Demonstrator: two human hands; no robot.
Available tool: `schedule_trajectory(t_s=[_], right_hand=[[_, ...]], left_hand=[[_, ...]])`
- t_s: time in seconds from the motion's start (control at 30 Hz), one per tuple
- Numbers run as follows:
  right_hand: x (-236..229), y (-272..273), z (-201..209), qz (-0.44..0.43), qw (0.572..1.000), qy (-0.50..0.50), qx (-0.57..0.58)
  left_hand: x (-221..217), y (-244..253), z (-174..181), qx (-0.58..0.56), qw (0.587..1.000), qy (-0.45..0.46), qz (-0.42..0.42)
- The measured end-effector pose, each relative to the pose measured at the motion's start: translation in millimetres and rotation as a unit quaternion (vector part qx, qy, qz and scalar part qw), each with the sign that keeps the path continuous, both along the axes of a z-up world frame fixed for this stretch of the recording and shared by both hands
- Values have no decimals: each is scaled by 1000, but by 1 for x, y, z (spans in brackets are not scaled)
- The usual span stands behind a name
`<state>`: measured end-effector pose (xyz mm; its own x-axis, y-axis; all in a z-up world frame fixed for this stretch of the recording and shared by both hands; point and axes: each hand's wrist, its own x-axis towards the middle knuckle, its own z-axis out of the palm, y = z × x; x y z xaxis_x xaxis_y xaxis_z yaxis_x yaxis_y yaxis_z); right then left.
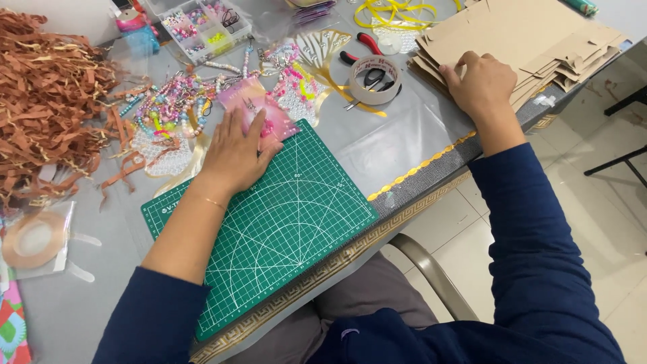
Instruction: The person puts a beaded keychain onto a card, places it inside a clear plastic bag, and then folds a cardboard piece.
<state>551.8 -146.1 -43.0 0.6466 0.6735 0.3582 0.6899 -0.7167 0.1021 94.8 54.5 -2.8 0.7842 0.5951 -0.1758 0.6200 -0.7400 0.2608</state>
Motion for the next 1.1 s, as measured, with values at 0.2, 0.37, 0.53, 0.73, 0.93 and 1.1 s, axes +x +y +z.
schedule_trajectory(t_s=[0.2,0.37,0.53,0.73,0.93,1.1], right_hand=[[21,-5,-25,67,989,-132,4],[24,-12,-21,54,995,-84,-10],[16,-22,-7,61,996,-72,2],[21,-50,35,54,977,52,198],[23,-91,82,13,916,-292,276],[-143,-100,166,295,793,-371,383]], left_hand=[[3,10,-12,17,996,-83,-11],[1,6,-12,26,993,-119,-3],[-1,5,-18,43,990,-137,3],[-1,6,-32,207,958,-195,-20],[1,6,-28,418,895,-144,-67],[-18,-14,8,349,902,-249,-51]])
